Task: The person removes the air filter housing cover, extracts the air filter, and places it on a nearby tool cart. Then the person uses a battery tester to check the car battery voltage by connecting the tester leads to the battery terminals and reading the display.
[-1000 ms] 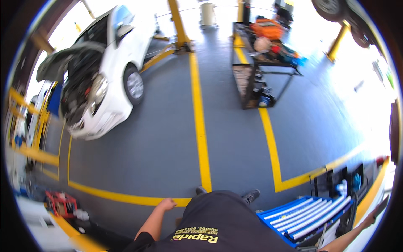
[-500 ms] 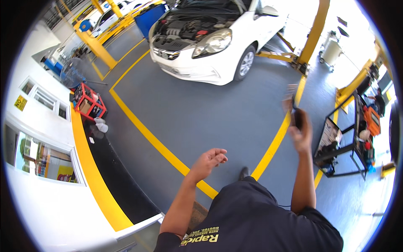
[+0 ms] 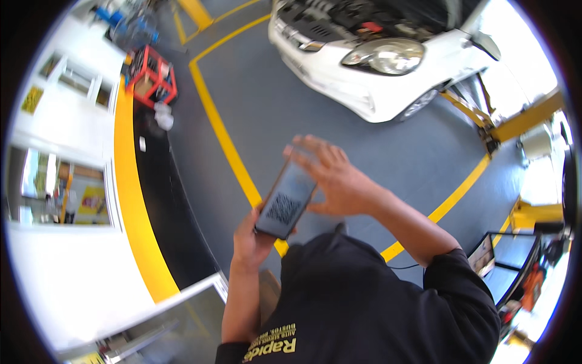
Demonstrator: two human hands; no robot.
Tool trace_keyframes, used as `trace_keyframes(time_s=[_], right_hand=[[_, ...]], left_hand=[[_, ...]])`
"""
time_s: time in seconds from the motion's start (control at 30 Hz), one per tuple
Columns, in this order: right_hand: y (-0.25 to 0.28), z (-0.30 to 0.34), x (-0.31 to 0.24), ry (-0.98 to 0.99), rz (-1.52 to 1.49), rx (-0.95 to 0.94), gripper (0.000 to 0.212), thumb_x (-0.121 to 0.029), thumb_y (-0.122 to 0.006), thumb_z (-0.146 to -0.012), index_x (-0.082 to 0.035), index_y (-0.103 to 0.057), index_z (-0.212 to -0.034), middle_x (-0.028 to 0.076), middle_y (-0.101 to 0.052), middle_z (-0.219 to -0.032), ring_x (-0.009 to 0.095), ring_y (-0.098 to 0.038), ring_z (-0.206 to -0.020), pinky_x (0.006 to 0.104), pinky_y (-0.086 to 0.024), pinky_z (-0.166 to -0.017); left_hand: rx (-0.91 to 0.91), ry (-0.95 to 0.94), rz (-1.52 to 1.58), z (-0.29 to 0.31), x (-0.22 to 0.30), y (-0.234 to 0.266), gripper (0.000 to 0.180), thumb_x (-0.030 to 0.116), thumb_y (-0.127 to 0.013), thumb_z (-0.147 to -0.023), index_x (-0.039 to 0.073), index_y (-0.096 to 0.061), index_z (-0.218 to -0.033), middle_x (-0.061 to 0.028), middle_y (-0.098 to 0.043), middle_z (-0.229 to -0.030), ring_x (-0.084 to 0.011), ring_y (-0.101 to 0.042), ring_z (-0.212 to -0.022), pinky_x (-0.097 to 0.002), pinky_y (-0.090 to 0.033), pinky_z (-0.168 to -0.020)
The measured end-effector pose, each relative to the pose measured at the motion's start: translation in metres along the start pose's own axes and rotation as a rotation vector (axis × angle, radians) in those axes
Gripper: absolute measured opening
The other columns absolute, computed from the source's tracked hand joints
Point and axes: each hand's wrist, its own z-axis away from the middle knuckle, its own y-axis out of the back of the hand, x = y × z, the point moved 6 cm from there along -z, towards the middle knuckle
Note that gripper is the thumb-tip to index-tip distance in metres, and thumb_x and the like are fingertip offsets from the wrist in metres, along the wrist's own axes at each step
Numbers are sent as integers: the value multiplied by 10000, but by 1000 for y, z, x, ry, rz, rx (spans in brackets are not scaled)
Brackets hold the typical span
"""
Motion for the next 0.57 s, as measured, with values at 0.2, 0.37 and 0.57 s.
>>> trace_keyframes(time_s=[0.2, 0.37, 0.57], right_hand=[[-49, -110, 62, -449, -1430, -70, 674, -322, -666, -1022, -51, -353, -1555, 155, -577, -1389, 253, -590, -1256, 428, -495, -1034], [-72, -210, 137, -655, -1197, 67, 377, -262, -591, -1071, 21, -503, -1304, 124, -665, -1161, 181, -649, -1076, 358, -533, -950], [-78, -325, 220, -617, -976, 254, 575, -394, -750, -960, -19, -486, -1308, 131, -679, -1105, 173, -668, -1065, 301, -518, -945]], left_hand=[[16, -203, 352, -88, 48, 27, 572, 421, -429, -1058, 53, -487, -1493, -176, -592, -1446, -378, -590, -1306, -613, -494, -1038], [-41, -223, 264, -189, 107, 54, 600, 438, -452, -1025, 64, -482, -1493, -151, -597, -1429, -346, -615, -1277, -558, -517, -1033], [-75, -36, 268, -328, 191, 76, 666, 519, -516, -996, 117, -454, -1523, -126, -600, -1426, -319, -609, -1281, -559, -502, -1056]])
